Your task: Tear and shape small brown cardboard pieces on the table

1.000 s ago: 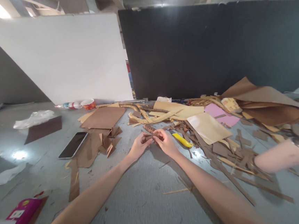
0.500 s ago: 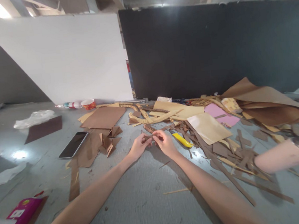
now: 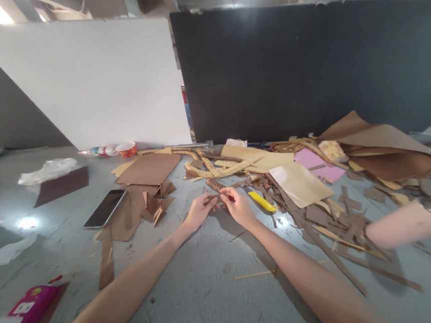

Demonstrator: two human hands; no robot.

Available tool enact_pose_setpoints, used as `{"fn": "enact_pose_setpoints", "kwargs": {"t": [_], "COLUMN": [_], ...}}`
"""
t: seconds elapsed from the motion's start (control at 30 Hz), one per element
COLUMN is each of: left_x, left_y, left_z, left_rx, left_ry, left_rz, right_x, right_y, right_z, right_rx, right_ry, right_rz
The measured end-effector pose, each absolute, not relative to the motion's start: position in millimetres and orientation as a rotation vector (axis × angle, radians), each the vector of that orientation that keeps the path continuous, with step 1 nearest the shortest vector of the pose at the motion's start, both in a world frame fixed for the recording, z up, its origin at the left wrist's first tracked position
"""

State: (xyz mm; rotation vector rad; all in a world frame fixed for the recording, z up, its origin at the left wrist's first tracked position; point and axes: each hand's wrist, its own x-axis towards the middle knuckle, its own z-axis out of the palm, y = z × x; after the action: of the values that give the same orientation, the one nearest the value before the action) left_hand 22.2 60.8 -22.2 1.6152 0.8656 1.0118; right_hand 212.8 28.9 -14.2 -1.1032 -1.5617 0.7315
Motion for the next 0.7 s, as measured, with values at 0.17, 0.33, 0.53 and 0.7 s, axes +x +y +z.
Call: {"fn": "enact_pose_setpoints", "kwargs": {"t": [0.17,0.33,0.53,0.7], "left_x": [22.1,23.6,23.7,22.3], "left_y": [59.9,59.6,57.2,53.5], "left_z": [-21.2,-19.2,-16.7,-16.1], "left_rx": [1.628,1.618,1.683,1.744], "left_ry": [0.885,0.927,0.992,1.025], "left_rz": [1.019,0.997,0.996,1.041], "right_x": [213.3,213.6,213.9,212.6], "right_y": [29.2,28.0,27.7,29.1], "right_z": [-15.1,-11.8,-10.9,-11.4], "right_rx": [-1.107,-1.107,-1.124,-1.153], "right_ry": [-1.588,-1.562,-1.523,-1.495], "right_rz": [0.740,0.724,0.711,0.721]}}
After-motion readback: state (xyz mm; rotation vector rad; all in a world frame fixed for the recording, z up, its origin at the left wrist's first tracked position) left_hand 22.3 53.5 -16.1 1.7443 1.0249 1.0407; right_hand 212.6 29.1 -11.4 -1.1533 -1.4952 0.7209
